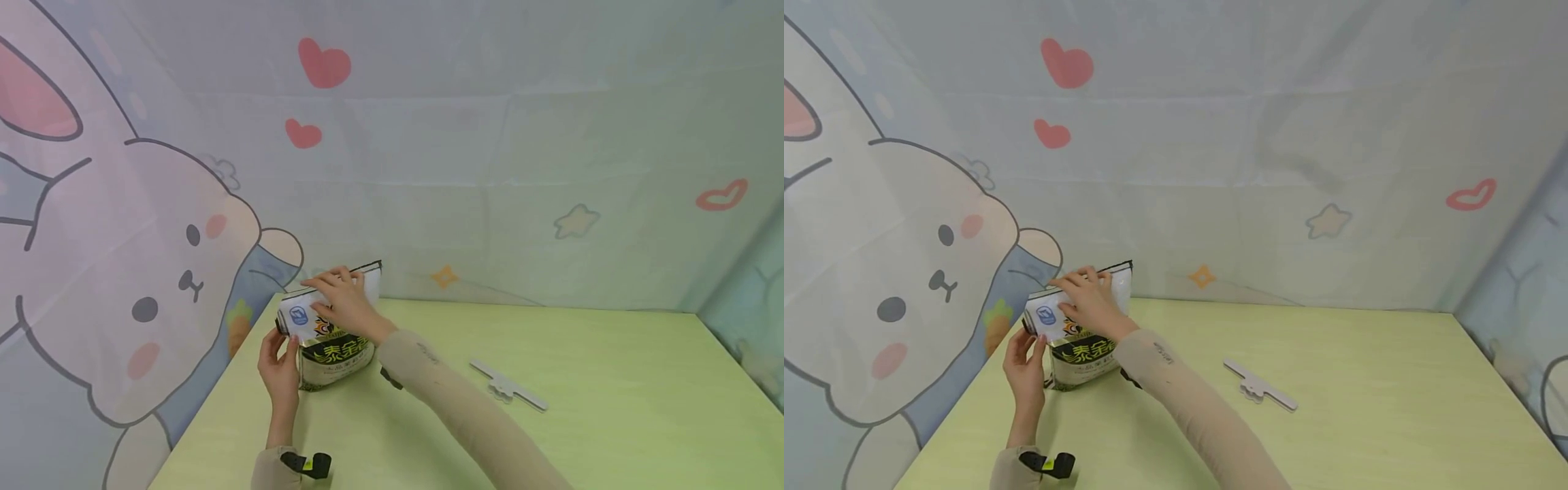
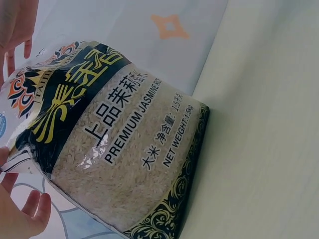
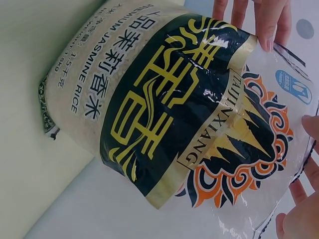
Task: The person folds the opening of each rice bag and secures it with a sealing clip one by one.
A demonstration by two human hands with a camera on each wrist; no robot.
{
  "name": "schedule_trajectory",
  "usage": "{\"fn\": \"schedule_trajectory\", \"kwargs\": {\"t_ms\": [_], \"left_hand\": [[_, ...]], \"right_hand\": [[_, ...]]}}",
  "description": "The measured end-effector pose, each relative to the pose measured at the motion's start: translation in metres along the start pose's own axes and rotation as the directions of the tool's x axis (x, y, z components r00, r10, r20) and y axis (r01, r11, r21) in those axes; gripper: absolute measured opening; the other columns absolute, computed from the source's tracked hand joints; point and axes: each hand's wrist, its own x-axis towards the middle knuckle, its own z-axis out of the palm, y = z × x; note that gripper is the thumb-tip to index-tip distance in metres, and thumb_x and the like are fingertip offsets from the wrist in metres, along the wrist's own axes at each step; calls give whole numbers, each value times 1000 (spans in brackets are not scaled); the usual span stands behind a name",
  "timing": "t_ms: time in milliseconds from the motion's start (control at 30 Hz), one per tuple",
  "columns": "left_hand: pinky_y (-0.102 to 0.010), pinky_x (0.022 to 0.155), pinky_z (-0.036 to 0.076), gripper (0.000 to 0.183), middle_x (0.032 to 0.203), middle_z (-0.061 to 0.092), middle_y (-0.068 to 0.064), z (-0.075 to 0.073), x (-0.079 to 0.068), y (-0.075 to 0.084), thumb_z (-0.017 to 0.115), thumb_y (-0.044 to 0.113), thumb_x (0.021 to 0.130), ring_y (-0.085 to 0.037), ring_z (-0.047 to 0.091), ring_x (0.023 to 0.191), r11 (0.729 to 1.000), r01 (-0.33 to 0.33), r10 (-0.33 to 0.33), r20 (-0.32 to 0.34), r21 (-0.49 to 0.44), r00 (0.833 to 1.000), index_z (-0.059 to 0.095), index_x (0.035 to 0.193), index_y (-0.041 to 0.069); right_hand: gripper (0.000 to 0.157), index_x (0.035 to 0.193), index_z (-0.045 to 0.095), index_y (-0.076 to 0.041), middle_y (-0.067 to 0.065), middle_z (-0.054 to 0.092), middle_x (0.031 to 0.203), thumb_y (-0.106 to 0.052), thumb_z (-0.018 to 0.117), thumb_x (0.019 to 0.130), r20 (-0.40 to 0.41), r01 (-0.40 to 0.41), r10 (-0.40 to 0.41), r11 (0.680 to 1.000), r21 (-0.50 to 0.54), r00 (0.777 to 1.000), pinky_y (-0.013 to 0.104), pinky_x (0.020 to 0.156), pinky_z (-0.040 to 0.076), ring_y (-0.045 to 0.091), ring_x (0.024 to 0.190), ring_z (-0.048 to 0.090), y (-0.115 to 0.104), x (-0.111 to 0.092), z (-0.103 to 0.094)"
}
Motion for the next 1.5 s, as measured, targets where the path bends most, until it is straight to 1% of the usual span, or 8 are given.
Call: {"fn": "schedule_trajectory", "kwargs": {"t_ms": [167,300,567,733,967,1100,1267,1500], "left_hand": [[-9,65,45,29,93,60,14,-1,4,-10,57,-6,82,0,55,90,999,-2,1,-18,-32,1000,50,108,-17],[-10,65,45,29,92,60,14,-1,5,-18,58,-3,82,0,55,89,999,5,-7,-33,-37,999,51,108,-15],[-9,70,46,21,90,62,11,1,2,-22,58,-3,82,-1,56,88,995,-23,17,-65,-99,998,55,100,-13],[-10,69,46,16,87,63,11,3,1,-21,57,-6,82,-1,57,85,990,-47,36,-82,-130,996,57,96,-13],[-10,69,46,19,86,64,14,1,4,-28,58,-3,82,1,57,85,993,-31,21,-86,-114,996,58,98,-14],[-9,68,46,19,86,64,15,1,3,-26,57,-4,83,2,57,85,995,-31,22,-87,-99,996,58,99,-14],[-10,67,45,21,89,63,16,6,-2,-13,54,-5,84,2,56,86,995,-50,44,-74,-85,996,56,102,-16],[-9,70,45,23,94,63,13,7,-6,-7,51,-6,86,1,56,87,990,-121,117,-52,-76,992,54,105,-17]], "right_hand": [[39,124,50,-28,-5,53,119,-33,57,86,8,-11,11,999,-47,1000,41,88,27,19,114,36,-3,2,4],[36,121,52,-29,-5,53,114,-33,58,86,-16,-16,15,998,-66,1000,40,87,26,19,112,37,-3,3,8],[18,107,58,-29,-7,55,103,-25,53,89,-87,12,-17,998,-54,996,40,84,26,18,106,40,0,3,12],[16,104,59,-29,-8,56,99,-24,52,90,-107,24,-28,999,-35,994,41,85,26,18,103,40,1,3,12],[15,100,61,-32,-8,55,92,-25,51,91,-136,28,-34,999,-46,990,40,82,24,17,95,40,2,5,14],[15,98,62,-32,-8,56,90,-25,51,91,-142,21,-25,999,-30,990,42,82,25,16,94,40,2,6,15],[15,97,63,-32,-8,56,89,-25,50,91,-139,12,-14,1000,-11,990,43,84,27,17,93,40,2,7,15],[20,98,64,-35,-7,58,93,-22,51,91,-130,51,-55,998,-37,990,45,86,27,17,94,42,0,8,14]]}}
